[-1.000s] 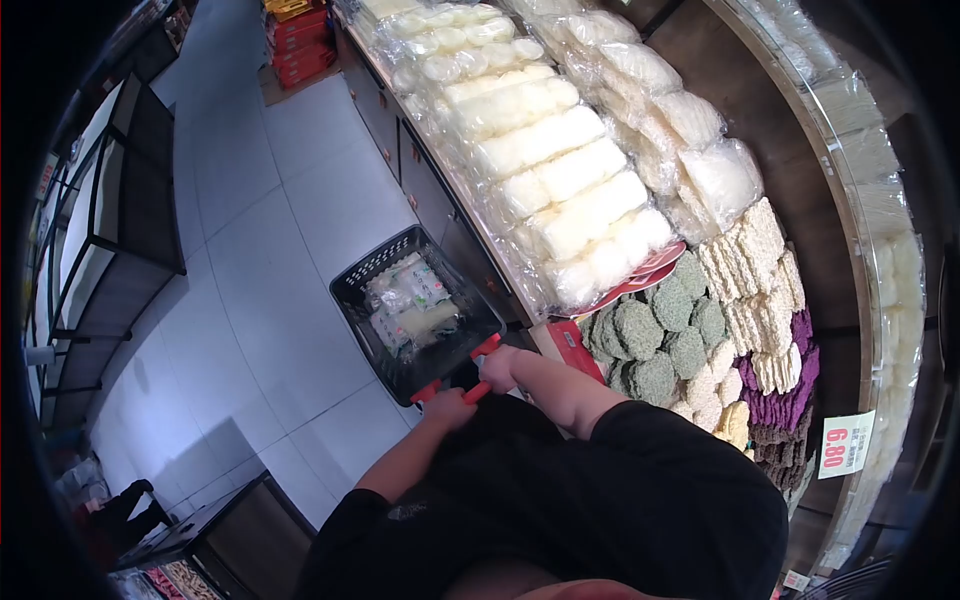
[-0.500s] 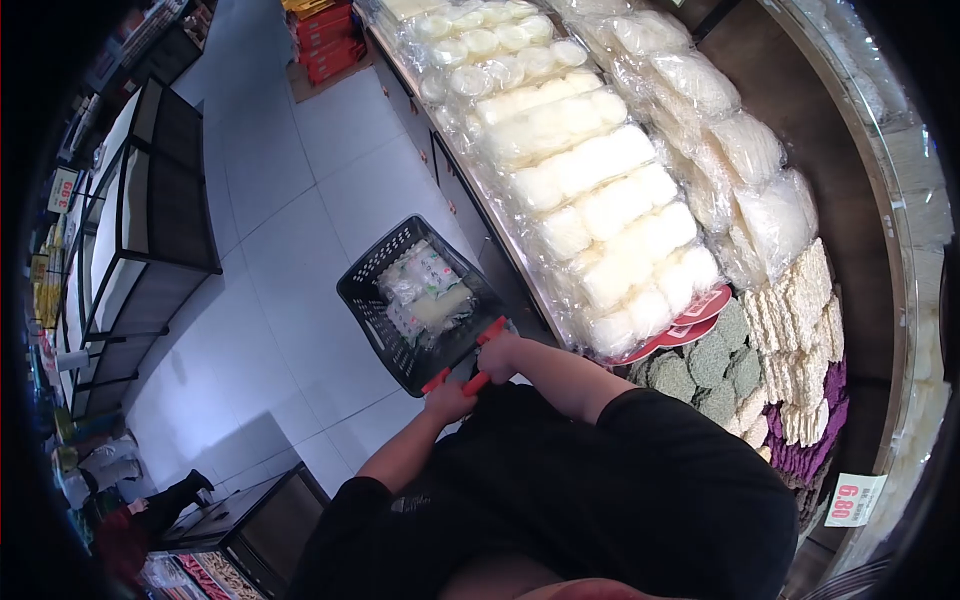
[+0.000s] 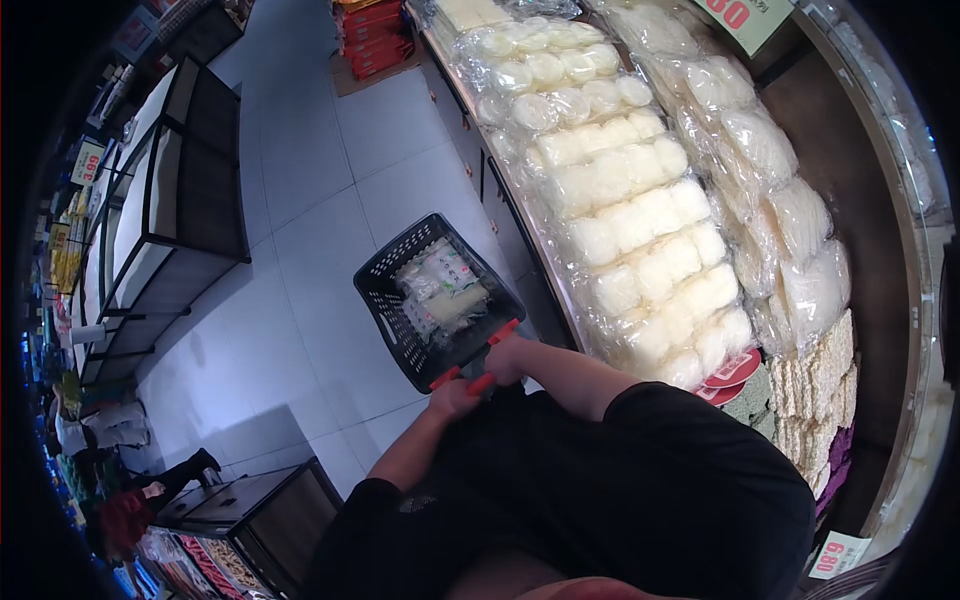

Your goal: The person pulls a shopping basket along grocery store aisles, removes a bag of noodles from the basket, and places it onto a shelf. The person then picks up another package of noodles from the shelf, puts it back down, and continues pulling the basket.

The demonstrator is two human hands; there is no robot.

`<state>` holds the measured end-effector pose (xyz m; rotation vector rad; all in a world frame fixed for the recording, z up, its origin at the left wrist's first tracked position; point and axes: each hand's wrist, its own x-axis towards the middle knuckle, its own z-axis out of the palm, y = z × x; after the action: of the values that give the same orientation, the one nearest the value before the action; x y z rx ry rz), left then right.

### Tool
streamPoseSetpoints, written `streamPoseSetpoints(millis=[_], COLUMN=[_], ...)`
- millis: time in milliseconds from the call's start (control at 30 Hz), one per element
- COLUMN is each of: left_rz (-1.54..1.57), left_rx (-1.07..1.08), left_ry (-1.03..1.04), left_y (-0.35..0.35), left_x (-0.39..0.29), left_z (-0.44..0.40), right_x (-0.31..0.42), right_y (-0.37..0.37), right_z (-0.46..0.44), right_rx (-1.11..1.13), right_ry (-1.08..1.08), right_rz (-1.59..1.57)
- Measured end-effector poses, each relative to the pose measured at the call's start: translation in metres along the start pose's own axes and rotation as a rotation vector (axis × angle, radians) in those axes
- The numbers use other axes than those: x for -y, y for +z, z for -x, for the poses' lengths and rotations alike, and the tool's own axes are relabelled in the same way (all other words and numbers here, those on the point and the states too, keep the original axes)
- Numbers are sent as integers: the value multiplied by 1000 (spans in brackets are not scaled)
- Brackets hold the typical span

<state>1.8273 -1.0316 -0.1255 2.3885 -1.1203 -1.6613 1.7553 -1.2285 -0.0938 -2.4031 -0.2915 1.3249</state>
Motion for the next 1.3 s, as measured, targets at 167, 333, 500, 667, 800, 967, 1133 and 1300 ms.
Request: streamPoseSetpoints(millis=[167,333,500,667,800,967,1133,1300], left_rz=[9,3,-34,-79,-99,-140,-162,-232], left_rx=[14,13,51,33,80,35,113,196], left_ry=[16,27,38,68,45,79,42,28], left_y=[-32,-70,-110,-144,-173,-205,-221,-222], left_x=[18,33,43,62,70,77,84,93], left_z=[-18,-34,-52,-64,-78,-89,-102,-116], right_x=[-14,-29,-36,-40,-51,-64,-77,-77], right_y=[-28,-54,-94,-138,-154,-174,-186,-190], right_z=[-28,-64,-74,-76,-95,-111,-126,-129], right_rx=[46,36,53,6,31,-37,-30,23], right_ry=[-15,10,22,62,72,82,72,50], right_rz=[7,-4,32,-35,-86,-85,-137,-129])
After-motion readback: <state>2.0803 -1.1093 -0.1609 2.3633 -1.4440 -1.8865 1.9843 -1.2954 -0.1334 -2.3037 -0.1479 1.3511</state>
